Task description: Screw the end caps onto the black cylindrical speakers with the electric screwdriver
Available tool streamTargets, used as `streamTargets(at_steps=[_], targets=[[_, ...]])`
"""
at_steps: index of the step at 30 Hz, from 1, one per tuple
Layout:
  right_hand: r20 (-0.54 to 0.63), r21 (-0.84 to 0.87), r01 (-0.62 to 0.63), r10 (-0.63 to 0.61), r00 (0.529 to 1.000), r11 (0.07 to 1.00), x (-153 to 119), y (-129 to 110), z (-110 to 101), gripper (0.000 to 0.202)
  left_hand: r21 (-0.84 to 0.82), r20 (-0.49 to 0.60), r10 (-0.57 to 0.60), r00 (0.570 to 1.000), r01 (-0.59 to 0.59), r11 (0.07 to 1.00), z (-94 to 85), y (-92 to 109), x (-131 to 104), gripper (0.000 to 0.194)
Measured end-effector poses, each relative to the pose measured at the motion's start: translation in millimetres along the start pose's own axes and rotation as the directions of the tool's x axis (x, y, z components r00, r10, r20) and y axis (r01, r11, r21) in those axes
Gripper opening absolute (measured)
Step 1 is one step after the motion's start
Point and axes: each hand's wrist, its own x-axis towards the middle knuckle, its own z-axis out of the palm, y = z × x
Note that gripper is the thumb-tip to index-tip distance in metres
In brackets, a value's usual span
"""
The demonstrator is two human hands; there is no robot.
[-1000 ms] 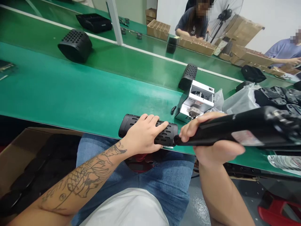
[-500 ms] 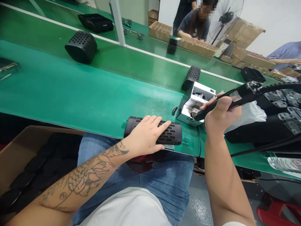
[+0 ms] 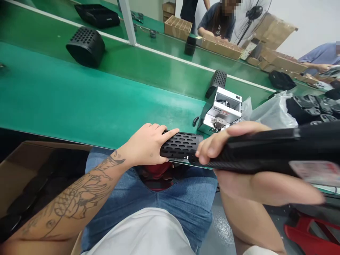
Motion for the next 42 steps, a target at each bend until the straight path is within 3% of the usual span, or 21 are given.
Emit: streamTargets(at_steps=[4,7,14,23,35,39,42], targets=[[0.017,0.022,-0.047,0.046,0.999,0.999,-1,22,29,0.058,-0.001,-0.024,-0.011,1.000,0.011,1.000,2.1,1,-1,0.092],[0.055,0.048,-0.037,0.034,0.998,0.998,-1,36,39,0.057,-0.002,-0.035,-0.017,0.999,0.016,1.000,3.0,1,-2,0.092],[0.131,0.063,-0.044,0.035,0.991,0.997,-1,56,36,0.053,-0.011,-0.043,-0.013,0.999,0.013,1.000,2.3,1,-2,0.090],[0.235,0.015,-0.102,0.096,0.967,0.995,1,60,35,0.055,-0.036,-0.044,-0.010,0.999,0.008,0.999,3.9,0,-2,0.085],[0.252,0.008,-0.076,0.072,0.965,0.997,-4,66,37,0.053,-0.017,-0.042,-0.017,0.999,0.017,1.000,4.2,0,-2,0.090],[0.148,0.009,-0.019,0.018,0.989,1.000,-1,51,36,0.057,-0.012,-0.048,-0.014,0.999,0.014,1.000,4.9,1,-2,0.089],[0.021,-0.058,-0.026,0.027,0.999,0.998,19,39,23,0.059,-0.013,-0.039,-0.020,0.999,0.019,1.000,4.0,2,-2,0.090]])
